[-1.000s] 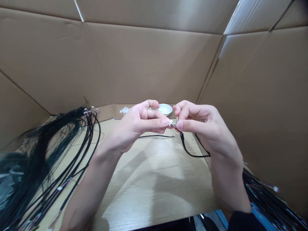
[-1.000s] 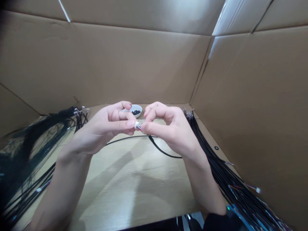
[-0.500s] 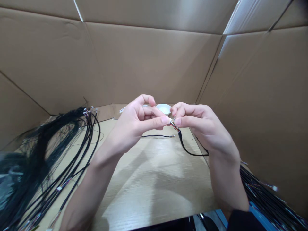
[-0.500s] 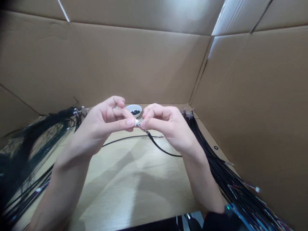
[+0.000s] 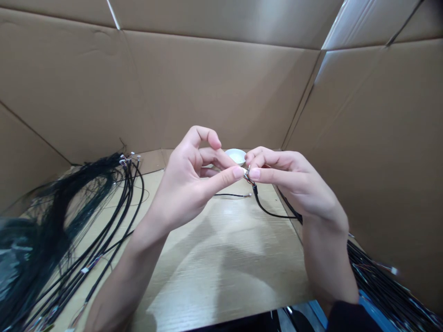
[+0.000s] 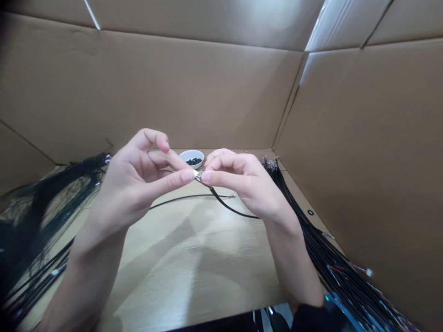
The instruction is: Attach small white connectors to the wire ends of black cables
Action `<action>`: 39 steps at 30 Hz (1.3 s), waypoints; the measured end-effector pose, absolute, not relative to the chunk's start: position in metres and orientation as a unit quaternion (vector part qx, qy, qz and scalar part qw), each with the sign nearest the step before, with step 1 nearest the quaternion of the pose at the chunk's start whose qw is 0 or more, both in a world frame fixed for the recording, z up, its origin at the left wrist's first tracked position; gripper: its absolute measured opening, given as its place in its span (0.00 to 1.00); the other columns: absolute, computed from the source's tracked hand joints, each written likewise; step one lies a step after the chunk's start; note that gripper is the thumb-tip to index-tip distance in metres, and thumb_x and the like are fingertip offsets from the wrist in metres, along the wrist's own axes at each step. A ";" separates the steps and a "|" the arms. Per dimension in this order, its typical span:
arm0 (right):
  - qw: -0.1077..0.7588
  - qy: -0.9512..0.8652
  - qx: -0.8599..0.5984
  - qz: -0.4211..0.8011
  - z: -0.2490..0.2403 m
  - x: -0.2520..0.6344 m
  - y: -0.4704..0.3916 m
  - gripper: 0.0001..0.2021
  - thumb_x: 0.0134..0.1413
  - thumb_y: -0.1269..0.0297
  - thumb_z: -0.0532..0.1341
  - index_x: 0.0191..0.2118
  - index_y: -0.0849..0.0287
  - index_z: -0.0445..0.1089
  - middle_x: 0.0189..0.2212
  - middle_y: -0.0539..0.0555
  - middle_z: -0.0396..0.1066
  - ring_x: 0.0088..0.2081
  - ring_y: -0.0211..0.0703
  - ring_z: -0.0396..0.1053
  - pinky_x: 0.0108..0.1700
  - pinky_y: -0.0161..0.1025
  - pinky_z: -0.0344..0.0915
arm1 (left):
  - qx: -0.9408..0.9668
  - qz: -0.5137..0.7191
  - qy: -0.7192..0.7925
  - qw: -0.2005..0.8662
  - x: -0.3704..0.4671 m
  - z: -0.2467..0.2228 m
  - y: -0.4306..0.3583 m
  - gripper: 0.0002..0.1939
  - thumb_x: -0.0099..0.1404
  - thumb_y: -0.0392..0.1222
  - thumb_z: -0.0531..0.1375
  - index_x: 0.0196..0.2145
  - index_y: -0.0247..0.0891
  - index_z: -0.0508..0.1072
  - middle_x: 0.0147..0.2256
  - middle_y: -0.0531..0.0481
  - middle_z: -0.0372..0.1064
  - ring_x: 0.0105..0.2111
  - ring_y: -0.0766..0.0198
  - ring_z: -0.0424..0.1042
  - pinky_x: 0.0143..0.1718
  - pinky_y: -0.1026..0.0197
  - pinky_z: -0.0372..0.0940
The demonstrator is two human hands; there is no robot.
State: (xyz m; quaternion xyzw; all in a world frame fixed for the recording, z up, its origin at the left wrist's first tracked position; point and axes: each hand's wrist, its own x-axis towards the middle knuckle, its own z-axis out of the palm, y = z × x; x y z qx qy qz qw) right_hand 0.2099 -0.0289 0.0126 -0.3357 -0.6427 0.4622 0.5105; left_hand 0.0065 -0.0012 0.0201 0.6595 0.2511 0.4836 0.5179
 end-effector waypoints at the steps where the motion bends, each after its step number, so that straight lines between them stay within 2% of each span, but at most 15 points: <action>1: 0.506 -0.640 -0.338 0.469 0.013 0.210 -0.028 0.09 0.58 0.66 0.71 0.27 0.54 0.78 0.34 0.52 0.69 0.42 0.47 0.66 0.49 0.45 0.64 | 0.662 0.487 0.249 0.513 0.007 0.019 -0.002 0.26 0.59 0.45 0.77 0.40 0.44 0.62 0.30 0.55 0.80 0.29 0.62 0.79 0.31 0.62 0.68; 8: 0.506 -0.626 -0.321 0.499 0.010 0.208 -0.022 0.09 0.57 0.65 0.71 0.26 0.55 0.78 0.35 0.51 0.71 0.44 0.47 0.68 0.53 0.46 0.62 | 0.676 0.518 0.245 0.463 0.008 0.019 -0.006 0.23 0.62 0.42 0.76 0.40 0.45 0.63 0.28 0.58 0.77 0.30 0.63 0.78 0.33 0.62 0.69; 11: 0.510 -0.633 -0.310 0.494 0.008 0.206 -0.021 0.10 0.60 0.63 0.72 0.27 0.54 0.77 0.35 0.51 0.70 0.43 0.47 0.67 0.53 0.46 0.62 | 0.676 0.521 0.247 0.459 0.007 0.019 -0.004 0.24 0.60 0.41 0.77 0.39 0.44 0.63 0.27 0.58 0.77 0.28 0.65 0.76 0.31 0.62 0.67; 14: 0.525 -0.638 -0.315 0.467 0.007 0.206 -0.022 0.10 0.61 0.61 0.72 0.28 0.54 0.77 0.35 0.51 0.70 0.43 0.47 0.68 0.52 0.47 0.64 | 0.671 0.523 0.243 0.466 0.007 0.018 -0.002 0.25 0.60 0.39 0.76 0.40 0.44 0.63 0.28 0.57 0.78 0.27 0.66 0.74 0.30 0.62 0.65; 18: 0.547 -0.650 -0.330 0.411 0.005 0.204 -0.026 0.09 0.60 0.60 0.73 0.30 0.54 0.78 0.39 0.53 0.72 0.45 0.49 0.70 0.54 0.48 0.65 | 0.646 0.524 0.254 0.494 0.010 0.016 0.002 0.25 0.58 0.39 0.76 0.39 0.43 0.62 0.28 0.56 0.78 0.27 0.65 0.75 0.32 0.62 0.67; 24: 0.571 -0.666 -0.367 0.309 0.005 0.200 -0.033 0.08 0.61 0.62 0.72 0.31 0.53 0.78 0.39 0.53 0.72 0.46 0.51 0.70 0.56 0.51 0.64 | 0.627 0.510 0.252 0.532 0.011 0.014 0.008 0.26 0.56 0.39 0.77 0.38 0.42 0.62 0.28 0.57 0.76 0.27 0.66 0.74 0.33 0.63 0.67; 29: 0.564 -0.680 -0.379 0.276 0.005 0.199 -0.035 0.09 0.63 0.65 0.71 0.30 0.54 0.75 0.40 0.53 0.71 0.47 0.50 0.70 0.58 0.51 0.62 | 0.638 0.500 0.250 0.530 0.011 0.013 0.006 0.27 0.57 0.40 0.78 0.39 0.43 0.62 0.28 0.57 0.76 0.29 0.66 0.75 0.34 0.63 0.68; 35: 0.565 -0.683 -0.401 0.232 0.001 0.195 -0.036 0.09 0.63 0.67 0.71 0.30 0.54 0.75 0.40 0.53 0.72 0.47 0.51 0.70 0.57 0.51 0.63 | 0.643 0.505 0.253 0.517 0.012 0.011 0.005 0.27 0.57 0.43 0.79 0.37 0.43 0.62 0.28 0.58 0.75 0.30 0.65 0.75 0.33 0.64 0.67; 39: 0.570 -0.683 -0.384 0.246 0.005 0.199 -0.037 0.08 0.62 0.64 0.73 0.31 0.54 0.78 0.39 0.52 0.74 0.46 0.49 0.72 0.56 0.49 0.65 | 0.628 0.499 0.235 0.549 0.009 0.013 0.008 0.26 0.57 0.40 0.79 0.38 0.42 0.63 0.28 0.59 0.75 0.29 0.68 0.74 0.35 0.66 0.68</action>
